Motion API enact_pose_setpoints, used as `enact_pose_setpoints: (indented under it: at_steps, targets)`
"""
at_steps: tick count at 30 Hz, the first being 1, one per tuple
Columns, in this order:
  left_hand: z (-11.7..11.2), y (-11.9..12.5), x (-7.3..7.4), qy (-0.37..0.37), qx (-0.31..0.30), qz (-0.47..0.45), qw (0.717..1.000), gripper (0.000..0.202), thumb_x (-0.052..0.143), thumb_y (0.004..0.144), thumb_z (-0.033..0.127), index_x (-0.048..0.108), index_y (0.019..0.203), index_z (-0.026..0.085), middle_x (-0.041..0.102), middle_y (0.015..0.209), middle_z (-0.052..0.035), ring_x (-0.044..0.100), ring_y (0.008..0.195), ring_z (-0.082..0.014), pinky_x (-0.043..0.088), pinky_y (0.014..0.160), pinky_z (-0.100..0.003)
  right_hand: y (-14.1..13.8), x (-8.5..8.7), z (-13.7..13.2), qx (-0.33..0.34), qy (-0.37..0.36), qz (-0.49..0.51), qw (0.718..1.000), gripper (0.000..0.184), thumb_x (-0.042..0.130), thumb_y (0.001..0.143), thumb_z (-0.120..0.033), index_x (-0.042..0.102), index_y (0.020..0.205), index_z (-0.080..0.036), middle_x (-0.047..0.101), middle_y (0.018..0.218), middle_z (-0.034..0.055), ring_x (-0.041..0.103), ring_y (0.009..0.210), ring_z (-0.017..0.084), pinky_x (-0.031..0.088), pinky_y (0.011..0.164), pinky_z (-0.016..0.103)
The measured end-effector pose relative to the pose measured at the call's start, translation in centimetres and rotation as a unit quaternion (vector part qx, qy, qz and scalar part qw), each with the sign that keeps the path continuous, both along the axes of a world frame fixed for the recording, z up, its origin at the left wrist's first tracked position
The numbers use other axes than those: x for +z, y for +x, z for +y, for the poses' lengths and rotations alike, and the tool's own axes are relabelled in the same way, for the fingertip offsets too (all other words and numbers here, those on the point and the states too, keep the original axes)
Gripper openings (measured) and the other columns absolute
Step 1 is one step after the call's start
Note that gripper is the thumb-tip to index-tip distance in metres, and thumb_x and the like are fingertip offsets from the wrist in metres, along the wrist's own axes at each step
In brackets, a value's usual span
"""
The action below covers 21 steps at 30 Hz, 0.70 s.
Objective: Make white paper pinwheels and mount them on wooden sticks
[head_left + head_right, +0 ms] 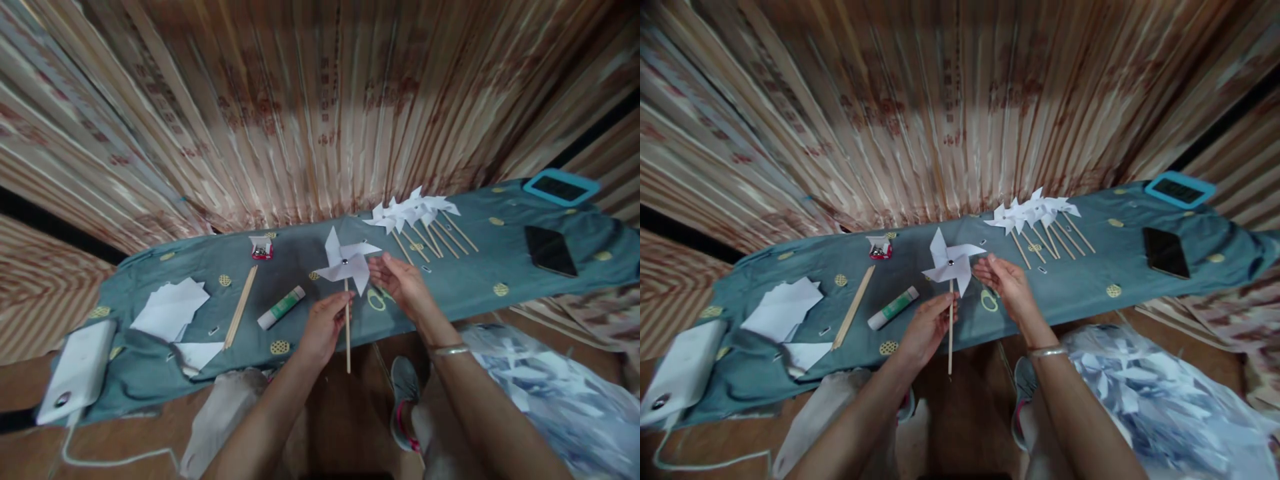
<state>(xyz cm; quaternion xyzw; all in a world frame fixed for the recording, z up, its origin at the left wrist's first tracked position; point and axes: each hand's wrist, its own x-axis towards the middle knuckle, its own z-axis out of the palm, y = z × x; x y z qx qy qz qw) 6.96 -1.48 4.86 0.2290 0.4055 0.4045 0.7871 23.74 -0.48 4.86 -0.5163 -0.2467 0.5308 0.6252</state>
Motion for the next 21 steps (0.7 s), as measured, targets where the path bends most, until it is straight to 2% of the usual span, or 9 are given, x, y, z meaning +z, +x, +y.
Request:
enact_pose_setpoints:
  at_steps: [2,5,11,17,21]
  targets:
    - [1.8,0.6,0.1,0.021,0.004,0.000,1.000,0.037,0.089,0.046,0.034,0.077,0.074,0.012,0.064,0.064,-0.0009,0.051,0.059,-0.0069,0.039,0.058,-0.019,-0.7,-0.7,-0.1,-0.002,0.005,-0.009,1.000,0.045,0.082,0.054,-0.060,0.070,0.072,-0.020,0.073,0.070,0.0025,0.066,0.065,0.013,0.054,0.064,0.022]
    - [3.6,1.1,-0.6,0.034,0.017,0.009,0.999,0.032,0.087,0.049,0.031,0.077,0.073,0.013,0.066,0.065,-0.0015,0.051,0.060,-0.0073,0.038,0.059,-0.020,-1.9,-1.7,-0.3,0.034,-0.006,-0.038,0.999,0.048,0.080,0.055,-0.063,0.070,0.074,-0.020,0.073,0.073,0.0036,0.065,0.064,0.016,0.053,0.064,0.027]
    - [4.9,1.2,-2.3,0.048,0.052,0.017,0.997,0.034,0.088,0.050,0.037,0.078,0.074,0.015,0.069,0.066,-0.0034,0.057,0.065,-0.0115,0.045,0.067,-0.024,-3.2,-2.5,0.3,0.130,-0.019,-0.111,0.985,0.051,0.063,0.070,-0.070,0.067,0.073,-0.019,0.071,0.074,0.0059,0.063,0.065,0.018,0.051,0.065,0.031]
    - [5.6,0.9,-2.1,0.084,0.087,0.059,0.991,0.027,0.087,0.052,0.034,0.078,0.071,0.017,0.071,0.067,-0.0025,0.056,0.063,-0.0098,0.042,0.062,-0.022,-3.2,-3.0,0.0,0.173,0.015,-0.228,0.958,0.042,0.062,0.078,-0.059,0.066,0.068,-0.018,0.063,0.064,0.0009,0.056,0.062,0.015,0.045,0.062,0.027]
    - [5.5,0.7,-2.0,0.090,0.082,0.080,0.989,0.026,0.085,0.054,0.033,0.079,0.072,0.017,0.073,0.072,-0.0038,0.057,0.069,-0.0109,0.041,0.064,-0.022,-4.3,-3.7,-0.5,0.219,0.016,-0.212,0.952,0.030,0.066,0.075,-0.048,0.067,0.073,-0.018,0.062,0.064,-0.0012,0.054,0.062,0.013,0.042,0.059,0.026]
